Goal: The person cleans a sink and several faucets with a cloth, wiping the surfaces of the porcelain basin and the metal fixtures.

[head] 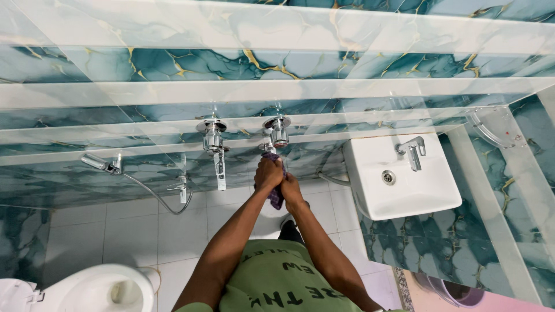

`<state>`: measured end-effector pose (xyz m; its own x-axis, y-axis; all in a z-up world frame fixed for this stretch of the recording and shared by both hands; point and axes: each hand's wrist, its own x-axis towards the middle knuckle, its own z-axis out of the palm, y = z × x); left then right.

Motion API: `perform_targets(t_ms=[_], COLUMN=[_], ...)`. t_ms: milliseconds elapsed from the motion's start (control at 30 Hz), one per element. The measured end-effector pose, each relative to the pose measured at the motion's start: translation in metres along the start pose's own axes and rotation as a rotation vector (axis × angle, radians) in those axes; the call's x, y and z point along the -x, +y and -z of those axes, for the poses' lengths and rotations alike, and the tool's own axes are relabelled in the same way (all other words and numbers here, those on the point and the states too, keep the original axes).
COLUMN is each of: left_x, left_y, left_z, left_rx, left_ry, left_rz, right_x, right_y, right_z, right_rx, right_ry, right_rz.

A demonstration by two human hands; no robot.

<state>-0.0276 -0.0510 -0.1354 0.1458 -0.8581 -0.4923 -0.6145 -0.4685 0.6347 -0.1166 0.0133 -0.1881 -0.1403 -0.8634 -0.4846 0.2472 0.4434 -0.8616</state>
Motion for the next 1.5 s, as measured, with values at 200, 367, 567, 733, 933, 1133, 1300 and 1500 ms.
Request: perform_targets(t_ms=[200, 367, 567, 733, 933, 1133, 1300, 1500], left_x=[-0.041, -0.058, -0.048, -0.035, 0.001, 0.022, -0.035, -0.062], left_y=[-0.014, -0.026, -0.046, -0.079, -0.125, -0.103, -0.080, -0.068], left_z=[-0.054, -0.060, -0.044, -0.045, -0.043, -0.033, -0.036, -0.060], left_rx=[0.282, 0.813, 0.455, 0.124, 0.076, 0.077, 0.250, 0.349], left_ry=[0.212, 0.037, -0.065, -0.097, -0.398, 0.120, 0.378, 0.258], left_rz=[0.146, 0.317, 0.163, 0.008, 0.033, -0.113, -0.237, -0.043], right_x=[0.012, -0.025, -0.028, 0.001, 0.040, 0.023, -0.058, -0.077], right_y=[-0.058, -0.069, -0.035, -0.011, 0.011, 0.017, 0.015, 0.015], right_z=[0.001, -0.009, -0.009, -0.004, 0.018, 0.015, 0.005, -0.018], right_rx=[0.649, 0.682, 0.801, 0.830, 0.842, 0.545, 0.500, 0.122], right_ry=[0.355, 0.033, 0.038, 0.097, -0.008, 0.286, 0.166, 0.023], right_rz=[0.770, 0.832, 0.486, 0.472, 0.069, 0.323, 0.509, 0.262])
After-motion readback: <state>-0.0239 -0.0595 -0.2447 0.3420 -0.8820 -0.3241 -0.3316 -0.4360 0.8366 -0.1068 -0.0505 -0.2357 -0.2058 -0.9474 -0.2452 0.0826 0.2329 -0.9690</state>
